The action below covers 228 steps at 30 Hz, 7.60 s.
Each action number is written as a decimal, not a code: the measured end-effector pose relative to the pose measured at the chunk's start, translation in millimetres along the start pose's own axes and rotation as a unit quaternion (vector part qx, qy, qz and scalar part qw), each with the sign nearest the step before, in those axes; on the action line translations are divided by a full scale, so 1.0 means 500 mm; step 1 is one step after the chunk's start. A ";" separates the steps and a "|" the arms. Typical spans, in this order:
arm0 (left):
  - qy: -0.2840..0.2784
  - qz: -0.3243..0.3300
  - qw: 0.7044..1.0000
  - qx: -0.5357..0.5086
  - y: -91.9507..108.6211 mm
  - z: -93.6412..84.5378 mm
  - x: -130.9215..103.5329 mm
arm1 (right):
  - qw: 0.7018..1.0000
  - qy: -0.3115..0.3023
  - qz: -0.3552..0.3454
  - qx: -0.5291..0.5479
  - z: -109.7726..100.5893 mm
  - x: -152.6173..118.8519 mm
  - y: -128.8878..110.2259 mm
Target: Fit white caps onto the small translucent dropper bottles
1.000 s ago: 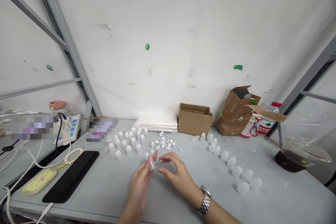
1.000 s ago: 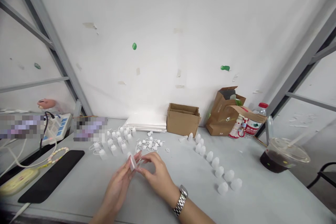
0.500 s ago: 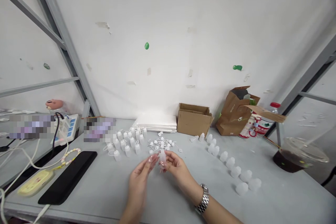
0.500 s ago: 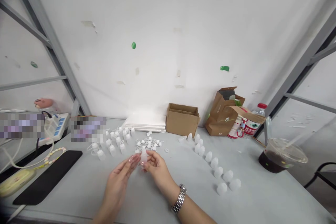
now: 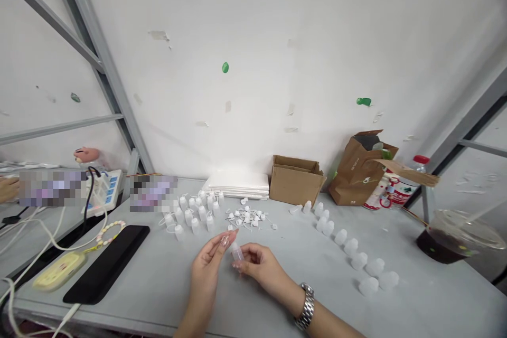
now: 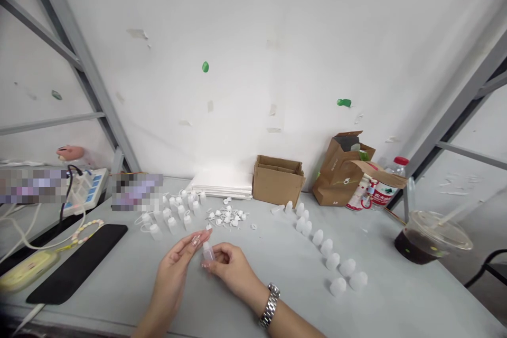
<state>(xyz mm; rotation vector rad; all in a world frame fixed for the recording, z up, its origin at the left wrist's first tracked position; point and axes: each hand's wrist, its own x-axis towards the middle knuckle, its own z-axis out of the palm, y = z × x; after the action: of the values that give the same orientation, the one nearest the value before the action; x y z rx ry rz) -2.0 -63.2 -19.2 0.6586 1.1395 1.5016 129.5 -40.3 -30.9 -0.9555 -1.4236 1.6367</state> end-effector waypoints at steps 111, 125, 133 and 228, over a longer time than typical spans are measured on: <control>-0.122 -0.113 0.976 -0.141 -0.014 0.017 -0.002 | 0.996 0.074 -0.028 0.048 0.002 -0.001 0.008; -0.137 -0.208 0.949 -0.193 -0.010 -0.004 0.010 | 0.991 0.022 0.003 0.131 -0.003 -0.007 -0.021; -0.179 -0.212 0.939 -0.202 -0.004 -0.003 0.008 | 0.981 -0.030 0.009 0.192 -0.008 -0.008 -0.022; -0.104 0.080 0.977 0.170 -0.037 -0.013 -0.005 | 0.983 0.042 -0.155 -0.092 -0.045 0.026 -0.053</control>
<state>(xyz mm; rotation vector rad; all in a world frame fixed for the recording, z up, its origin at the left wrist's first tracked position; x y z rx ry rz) 1.0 -68.4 -38.1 1.1386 1.2136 1.3417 145.9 -16.4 -7.8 -0.8435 -1.5968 1.2417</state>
